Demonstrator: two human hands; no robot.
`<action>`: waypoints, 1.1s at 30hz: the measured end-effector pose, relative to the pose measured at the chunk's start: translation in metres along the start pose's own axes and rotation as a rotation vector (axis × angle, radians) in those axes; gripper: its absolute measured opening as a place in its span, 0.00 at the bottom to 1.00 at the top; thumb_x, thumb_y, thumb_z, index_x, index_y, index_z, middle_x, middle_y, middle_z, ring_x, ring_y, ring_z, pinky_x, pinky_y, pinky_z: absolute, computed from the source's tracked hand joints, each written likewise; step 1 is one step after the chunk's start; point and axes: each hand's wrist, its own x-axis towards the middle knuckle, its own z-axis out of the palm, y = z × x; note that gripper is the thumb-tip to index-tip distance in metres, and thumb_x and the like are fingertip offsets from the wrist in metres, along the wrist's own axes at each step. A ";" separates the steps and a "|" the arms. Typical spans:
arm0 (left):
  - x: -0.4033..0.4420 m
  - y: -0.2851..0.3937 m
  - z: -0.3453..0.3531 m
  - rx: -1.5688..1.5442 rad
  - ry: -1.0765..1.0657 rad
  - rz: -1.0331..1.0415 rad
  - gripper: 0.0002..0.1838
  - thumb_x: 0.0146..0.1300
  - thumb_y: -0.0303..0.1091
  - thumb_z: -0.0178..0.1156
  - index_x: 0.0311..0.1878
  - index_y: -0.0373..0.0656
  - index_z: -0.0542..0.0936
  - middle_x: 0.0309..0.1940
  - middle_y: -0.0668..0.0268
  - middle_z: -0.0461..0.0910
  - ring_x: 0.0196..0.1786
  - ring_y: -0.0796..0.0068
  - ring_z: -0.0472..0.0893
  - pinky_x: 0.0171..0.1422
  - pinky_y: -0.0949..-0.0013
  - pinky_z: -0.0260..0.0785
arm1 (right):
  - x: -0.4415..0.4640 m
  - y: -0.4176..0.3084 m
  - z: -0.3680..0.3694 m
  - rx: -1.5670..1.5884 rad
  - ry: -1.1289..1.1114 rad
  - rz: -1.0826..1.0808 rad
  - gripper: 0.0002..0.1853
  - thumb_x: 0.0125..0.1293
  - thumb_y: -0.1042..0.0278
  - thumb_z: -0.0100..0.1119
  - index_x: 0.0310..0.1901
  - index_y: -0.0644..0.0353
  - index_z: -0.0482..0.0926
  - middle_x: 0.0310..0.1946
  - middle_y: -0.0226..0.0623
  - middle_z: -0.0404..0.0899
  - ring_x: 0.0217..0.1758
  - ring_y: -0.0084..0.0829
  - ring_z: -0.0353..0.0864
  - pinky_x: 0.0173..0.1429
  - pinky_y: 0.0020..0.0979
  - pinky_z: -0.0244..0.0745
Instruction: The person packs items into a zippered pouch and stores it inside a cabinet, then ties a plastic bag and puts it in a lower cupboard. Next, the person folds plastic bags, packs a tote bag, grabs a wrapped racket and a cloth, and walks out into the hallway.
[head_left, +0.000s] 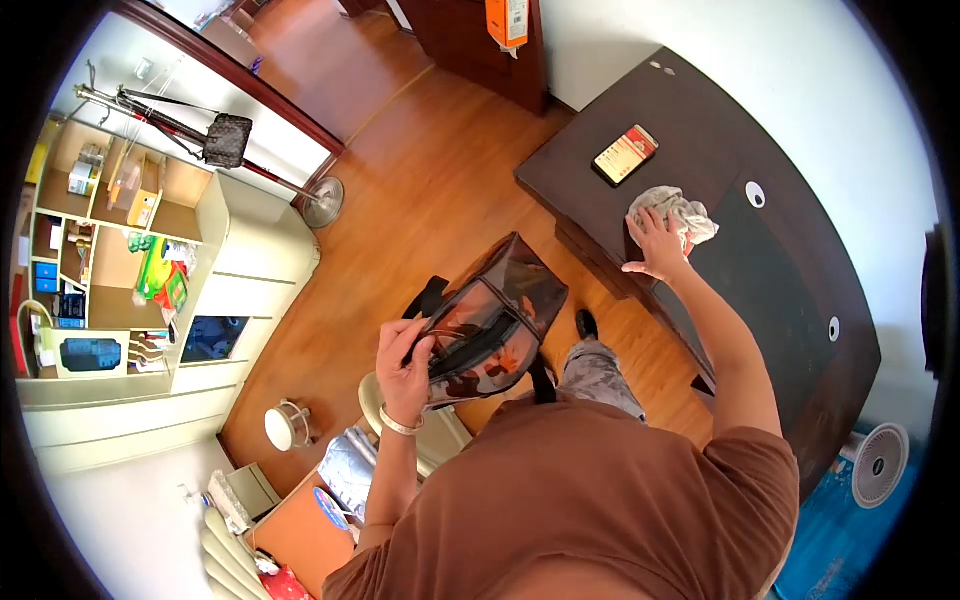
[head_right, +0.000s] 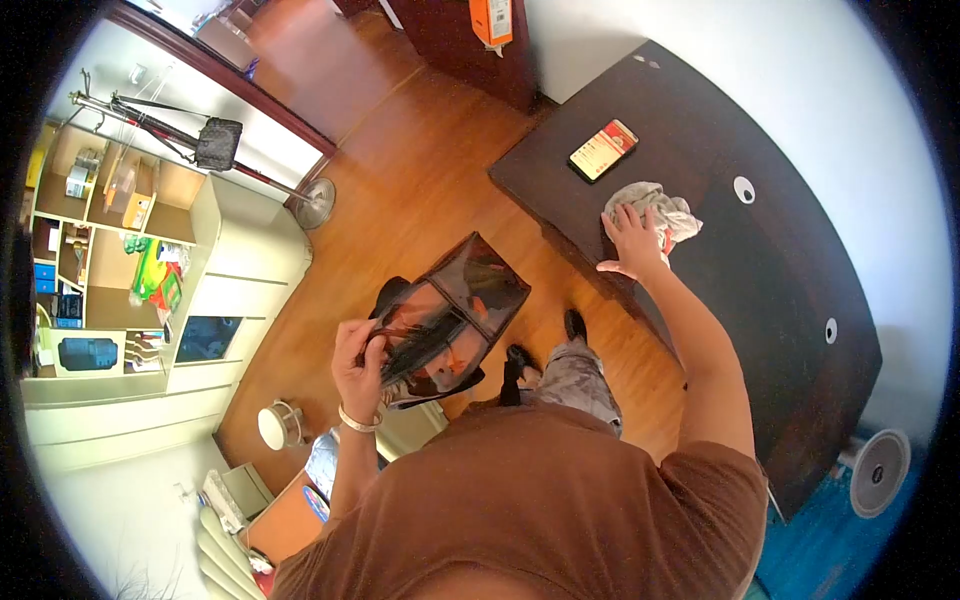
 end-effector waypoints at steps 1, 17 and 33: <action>0.002 -0.001 0.004 -0.005 -0.014 0.001 0.10 0.65 0.22 0.57 0.49 0.33 0.80 0.41 0.66 0.73 0.33 0.82 0.73 0.34 0.79 0.66 | 0.005 0.007 0.011 0.053 0.072 -0.057 0.42 0.53 0.50 0.68 0.68 0.53 0.62 0.68 0.43 0.62 0.72 0.42 0.57 0.73 0.45 0.50; 0.047 0.008 0.138 -0.030 -0.153 -0.013 0.11 0.60 0.21 0.61 0.47 0.36 0.82 0.37 0.62 0.74 0.39 0.70 0.74 0.44 0.72 0.68 | 0.015 0.067 -0.080 1.574 0.115 0.079 0.13 0.65 0.69 0.62 0.50 0.60 0.80 0.41 0.31 0.83 0.43 0.18 0.78 0.47 0.23 0.73; 0.044 0.077 0.207 0.227 -0.059 0.026 0.10 0.56 0.20 0.63 0.43 0.35 0.81 0.35 0.60 0.75 0.39 0.64 0.75 0.45 0.68 0.68 | -0.042 0.031 -0.101 0.621 0.318 -0.771 0.33 0.51 0.69 0.64 0.63 0.54 0.70 0.64 0.30 0.69 0.56 0.31 0.70 0.55 0.36 0.63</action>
